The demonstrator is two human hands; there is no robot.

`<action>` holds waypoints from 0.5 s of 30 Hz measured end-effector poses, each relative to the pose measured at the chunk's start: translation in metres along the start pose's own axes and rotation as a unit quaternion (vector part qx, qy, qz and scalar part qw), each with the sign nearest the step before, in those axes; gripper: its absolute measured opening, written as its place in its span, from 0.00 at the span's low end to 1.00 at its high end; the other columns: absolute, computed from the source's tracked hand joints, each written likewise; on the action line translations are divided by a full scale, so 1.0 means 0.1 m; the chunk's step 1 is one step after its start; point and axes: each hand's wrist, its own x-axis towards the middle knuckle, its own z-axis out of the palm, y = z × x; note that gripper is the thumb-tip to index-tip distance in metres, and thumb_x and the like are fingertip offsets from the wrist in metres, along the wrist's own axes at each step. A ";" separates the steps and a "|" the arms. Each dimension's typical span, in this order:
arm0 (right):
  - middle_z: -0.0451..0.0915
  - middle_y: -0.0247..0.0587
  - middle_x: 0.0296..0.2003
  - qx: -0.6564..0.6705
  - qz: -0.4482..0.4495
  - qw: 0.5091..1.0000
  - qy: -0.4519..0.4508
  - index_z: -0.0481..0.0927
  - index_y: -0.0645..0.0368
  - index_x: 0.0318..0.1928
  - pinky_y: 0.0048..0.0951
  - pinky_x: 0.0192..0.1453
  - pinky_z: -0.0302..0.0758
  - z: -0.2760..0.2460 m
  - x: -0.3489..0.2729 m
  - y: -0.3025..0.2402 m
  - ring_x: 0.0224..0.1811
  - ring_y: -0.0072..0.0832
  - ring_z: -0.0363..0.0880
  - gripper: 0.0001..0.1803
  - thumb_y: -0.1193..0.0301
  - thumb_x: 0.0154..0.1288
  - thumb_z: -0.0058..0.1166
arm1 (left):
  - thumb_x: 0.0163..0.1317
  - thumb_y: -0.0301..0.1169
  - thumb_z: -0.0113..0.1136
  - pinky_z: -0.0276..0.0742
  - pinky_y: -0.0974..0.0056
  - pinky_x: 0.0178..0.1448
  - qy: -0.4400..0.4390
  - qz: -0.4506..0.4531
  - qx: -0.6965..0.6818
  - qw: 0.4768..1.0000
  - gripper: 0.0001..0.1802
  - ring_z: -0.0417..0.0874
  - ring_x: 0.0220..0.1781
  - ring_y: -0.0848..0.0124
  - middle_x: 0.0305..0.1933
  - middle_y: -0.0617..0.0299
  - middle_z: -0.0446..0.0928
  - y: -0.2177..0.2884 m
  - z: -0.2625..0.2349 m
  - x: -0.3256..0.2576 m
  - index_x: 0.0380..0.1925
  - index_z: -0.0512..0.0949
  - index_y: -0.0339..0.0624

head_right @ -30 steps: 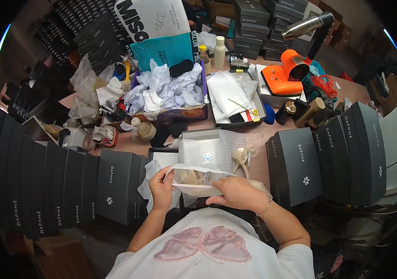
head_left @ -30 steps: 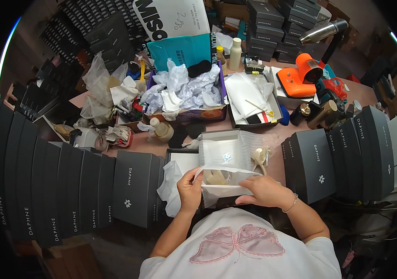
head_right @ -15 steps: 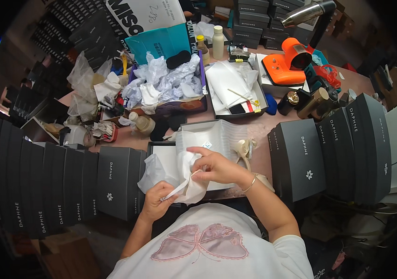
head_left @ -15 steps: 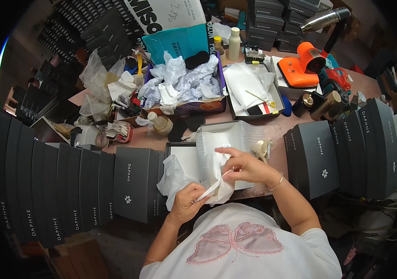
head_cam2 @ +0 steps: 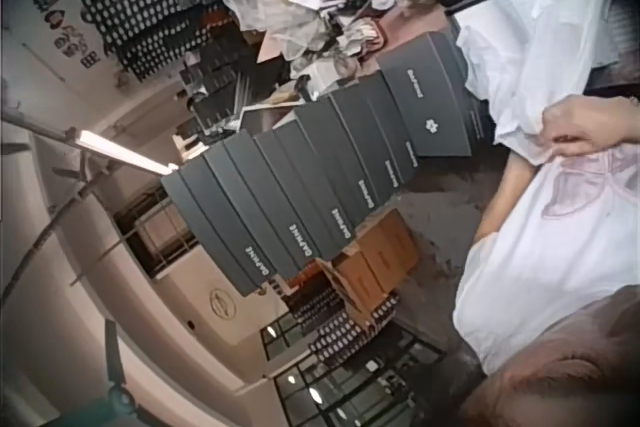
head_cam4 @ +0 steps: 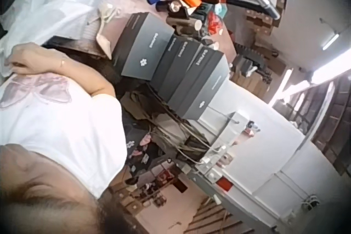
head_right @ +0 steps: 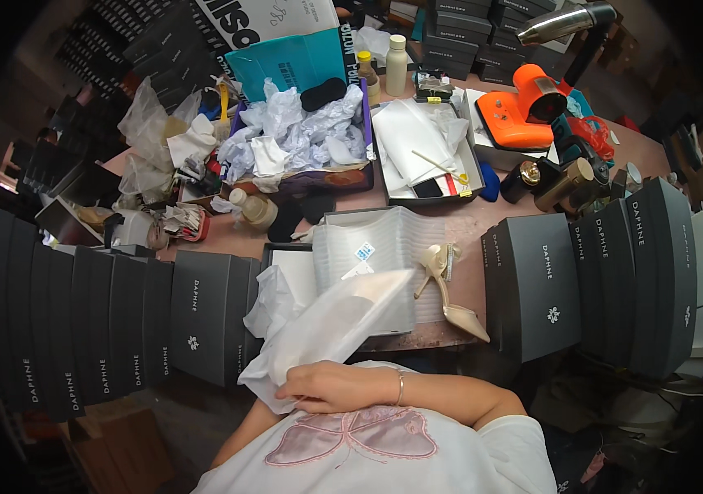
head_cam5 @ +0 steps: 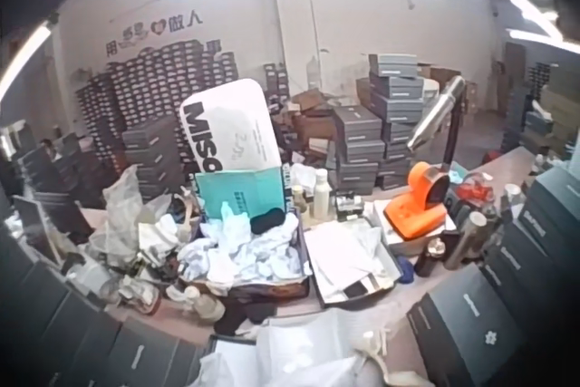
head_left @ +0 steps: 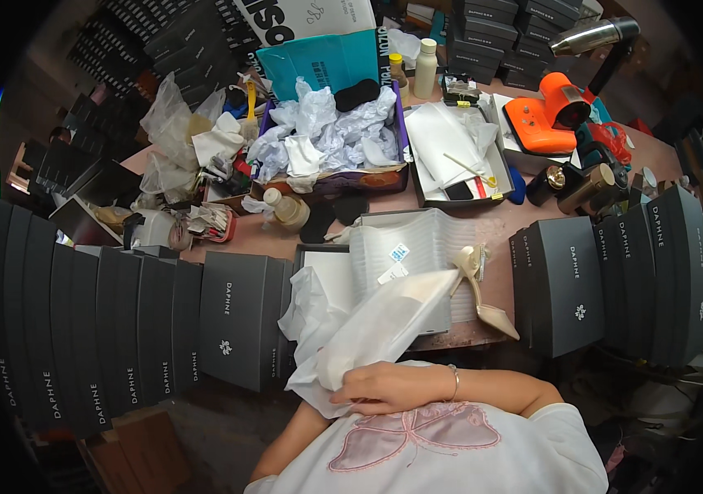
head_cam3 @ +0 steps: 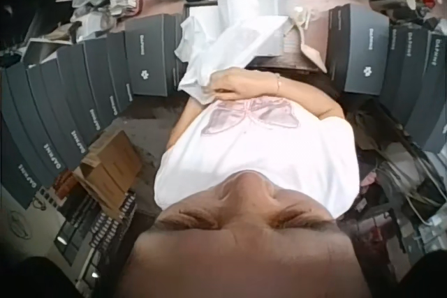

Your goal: Packaging high-heeled shoes into boxes and preparing them for shipment.

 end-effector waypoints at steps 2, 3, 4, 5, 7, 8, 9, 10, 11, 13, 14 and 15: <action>0.77 0.43 0.36 0.092 0.072 0.987 0.107 0.76 0.62 0.51 0.31 0.41 0.74 -0.07 -0.37 0.10 0.36 0.31 0.77 0.16 0.75 0.62 0.56 | 0.62 0.52 0.46 0.68 0.53 0.67 0.017 0.028 -0.038 0.999 0.41 0.69 0.65 0.57 0.67 0.49 0.64 -0.08 -0.05 0.04 0.67 0.55 0.32; 0.79 0.40 0.37 0.084 0.150 0.972 0.163 0.77 0.62 0.49 0.27 0.43 0.75 -0.09 -0.54 0.25 0.38 0.27 0.78 0.15 0.76 0.62 0.58 | 0.61 0.49 0.48 0.69 0.53 0.66 0.006 0.034 -0.068 0.997 0.40 0.71 0.64 0.57 0.65 0.49 0.66 -0.02 0.03 0.06 0.66 0.56 0.31; 0.79 0.40 0.41 0.256 0.240 0.899 0.262 0.77 0.62 0.50 0.28 0.48 0.75 -0.08 -0.69 0.55 0.42 0.28 0.77 0.15 0.72 0.63 0.58 | 0.58 0.45 0.50 0.71 0.55 0.65 -0.052 0.022 -0.128 0.990 0.39 0.73 0.62 0.57 0.63 0.48 0.68 0.27 0.41 0.14 0.65 0.58 0.31; 0.79 0.41 0.44 0.425 0.315 0.779 0.336 0.76 0.61 0.50 0.29 0.53 0.74 -0.02 -0.78 0.73 0.47 0.29 0.77 0.16 0.69 0.64 0.58 | 0.56 0.40 0.52 0.72 0.56 0.64 -0.091 0.013 -0.188 0.978 0.38 0.75 0.60 0.57 0.61 0.48 0.70 0.46 0.67 0.15 0.64 0.59 0.30; 0.76 0.39 0.48 0.600 0.170 0.706 0.334 0.73 0.62 0.54 0.30 0.59 0.70 -0.23 -0.65 0.72 0.54 0.30 0.73 0.19 0.65 0.67 0.55 | 0.48 0.38 0.60 0.75 0.55 0.61 -0.026 0.016 -0.056 0.998 0.40 0.77 0.58 0.57 0.57 0.48 0.72 0.45 0.92 0.26 0.62 0.62 0.34; 0.75 0.39 0.50 0.676 0.095 0.655 0.325 0.72 0.63 0.56 0.30 0.62 0.68 -0.35 -0.56 0.74 0.57 0.30 0.71 0.21 0.63 0.68 0.53 | 0.52 0.34 0.60 0.74 0.58 0.59 -0.031 0.126 0.091 0.987 0.33 0.79 0.55 0.57 0.54 0.49 0.75 0.31 1.03 0.37 0.58 0.65 0.29; 0.70 0.43 0.58 0.599 0.092 0.681 0.411 0.67 0.65 0.60 0.33 0.68 0.60 -0.42 -0.63 0.86 0.66 0.31 0.62 0.28 0.57 0.68 0.51 | 0.48 0.27 0.65 0.73 0.56 0.60 -0.062 0.151 0.353 0.921 0.37 0.76 0.58 0.58 0.56 0.47 0.73 0.29 1.09 0.51 0.59 0.63 0.29; 0.70 0.43 0.58 0.511 0.099 0.745 0.417 0.67 0.65 0.61 0.33 0.67 0.62 -0.47 -0.68 0.85 0.65 0.31 0.63 0.30 0.57 0.67 0.53 | 0.50 0.31 0.67 0.67 0.52 0.65 0.021 0.278 0.450 0.848 0.39 0.70 0.64 0.53 0.61 0.41 0.67 0.27 1.34 0.55 0.61 0.61 0.28; 0.70 0.44 0.59 0.416 0.103 0.802 0.417 0.66 0.66 0.61 0.33 0.66 0.63 -0.54 -0.70 0.82 0.64 0.30 0.65 0.31 0.56 0.66 0.55 | 0.51 0.33 0.67 0.58 0.51 0.70 -0.011 0.333 0.562 0.757 0.41 0.56 0.71 0.45 0.68 0.36 0.55 0.32 1.51 0.60 0.63 0.60 0.31; 0.73 0.42 0.56 0.288 0.199 0.826 0.441 0.69 0.66 0.59 0.33 0.62 0.67 -0.62 -0.60 0.92 0.58 0.30 0.70 0.31 0.55 0.65 0.56 | 0.52 0.35 0.68 0.53 0.51 0.72 -0.043 0.328 0.502 0.799 0.44 0.52 0.73 0.45 0.68 0.36 0.55 0.15 1.47 0.56 0.65 0.58 0.30; 0.74 0.41 0.54 0.220 0.242 0.829 0.454 0.70 0.66 0.58 0.32 0.60 0.69 -0.66 -0.58 1.00 0.56 0.30 0.73 0.31 0.55 0.64 0.56 | 0.54 0.38 0.67 0.56 0.51 0.71 -0.030 0.296 0.512 0.806 0.44 0.55 0.73 0.46 0.67 0.37 0.57 0.11 1.37 0.46 0.64 0.57 0.28; 0.76 0.42 0.52 0.219 0.284 0.845 0.397 0.71 0.66 0.57 0.32 0.57 0.71 -0.66 -0.58 1.15 0.52 0.31 0.75 0.30 0.55 0.64 0.57 | 0.56 0.40 0.66 0.59 0.50 0.70 -0.018 0.264 0.520 0.812 0.43 0.57 0.72 0.47 0.66 0.37 0.58 0.05 1.21 0.31 0.64 0.57 0.26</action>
